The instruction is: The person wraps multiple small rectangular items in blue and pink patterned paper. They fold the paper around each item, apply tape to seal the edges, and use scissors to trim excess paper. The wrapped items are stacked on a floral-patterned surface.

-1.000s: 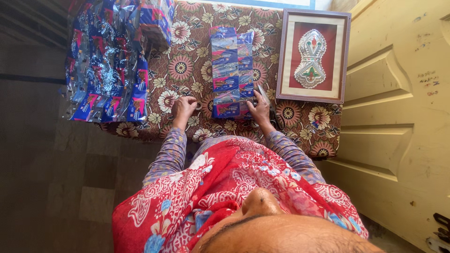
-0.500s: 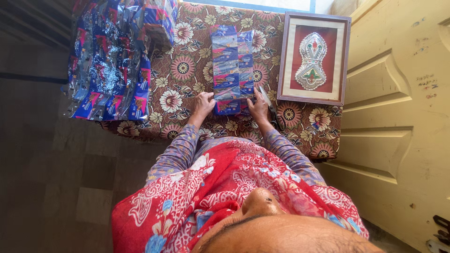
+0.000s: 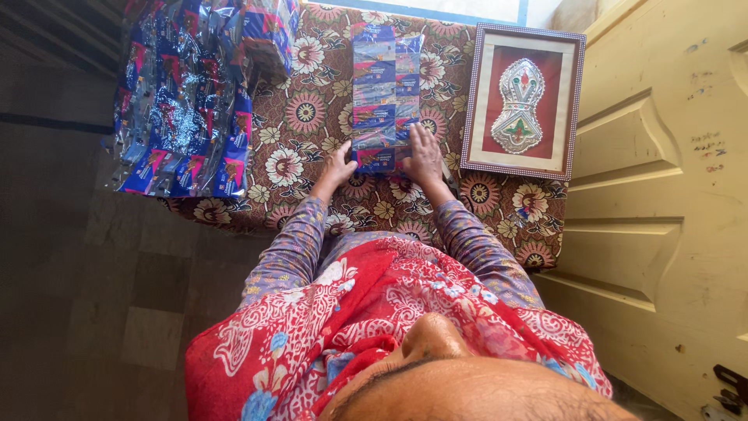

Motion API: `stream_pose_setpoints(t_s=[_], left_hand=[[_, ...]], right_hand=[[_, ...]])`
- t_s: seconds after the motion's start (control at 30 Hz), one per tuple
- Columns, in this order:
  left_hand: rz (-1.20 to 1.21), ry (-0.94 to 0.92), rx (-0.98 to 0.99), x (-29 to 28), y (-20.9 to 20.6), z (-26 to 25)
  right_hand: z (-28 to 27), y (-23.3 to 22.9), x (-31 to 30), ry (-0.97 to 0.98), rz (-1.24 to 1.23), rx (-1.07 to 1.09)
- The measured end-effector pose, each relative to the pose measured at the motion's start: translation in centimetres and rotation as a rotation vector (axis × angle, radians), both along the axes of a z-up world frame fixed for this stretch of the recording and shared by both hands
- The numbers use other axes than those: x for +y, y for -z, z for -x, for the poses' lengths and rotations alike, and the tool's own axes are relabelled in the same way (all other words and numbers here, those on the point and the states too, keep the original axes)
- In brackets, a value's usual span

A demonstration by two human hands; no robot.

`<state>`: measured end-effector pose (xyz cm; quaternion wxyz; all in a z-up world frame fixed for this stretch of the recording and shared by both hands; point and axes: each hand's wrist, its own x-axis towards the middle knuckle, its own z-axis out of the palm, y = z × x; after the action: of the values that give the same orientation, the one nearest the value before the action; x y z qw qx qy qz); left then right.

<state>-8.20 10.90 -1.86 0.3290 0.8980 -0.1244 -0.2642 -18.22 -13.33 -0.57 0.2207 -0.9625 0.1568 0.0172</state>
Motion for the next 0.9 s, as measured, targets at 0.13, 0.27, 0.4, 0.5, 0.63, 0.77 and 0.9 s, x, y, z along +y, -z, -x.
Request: stream_pose_setpoints(t_s=[0.13, 0.27, 0.4, 0.5, 0.63, 0.77, 0.9], left_hand=[[0.065, -0.031, 0.007, 0.3, 1.0, 1.8], [-0.032, -0.02, -0.002, 1.1, 1.5, 3.0], [-0.077, -0.033, -0.003, 2.3, -0.4, 3.5], [-0.02, -0.068, -0.008, 2.9, -3.7, 3.6], [0.131, -0.141, -0.034, 2.6, -8.5, 3.0], [0.474, -0.2, -0.036, 1.6, -10.6, 2.6], [0.809, -0.216, 0.249, 1.5, -9.5, 2.7]], right_hand=[[0.5, -0.8, 2.3, -0.227, 0.246, -0.051], [1.5, -1.4, 3.8, -0.318, 0.287, 0.018], [3.3, -1.0, 4.2, -0.293, 0.268, -0.029], [4.0, 0.0, 4.1, -0.291, 0.287, -0.034], [4.4, 0.9, 3.8, -0.289, 0.289, -0.066], [4.4, -1.2, 4.0, -0.267, 0.244, 0.001], [4.0, -9.1, 4.6, -0.203, 0.08, -0.255]])
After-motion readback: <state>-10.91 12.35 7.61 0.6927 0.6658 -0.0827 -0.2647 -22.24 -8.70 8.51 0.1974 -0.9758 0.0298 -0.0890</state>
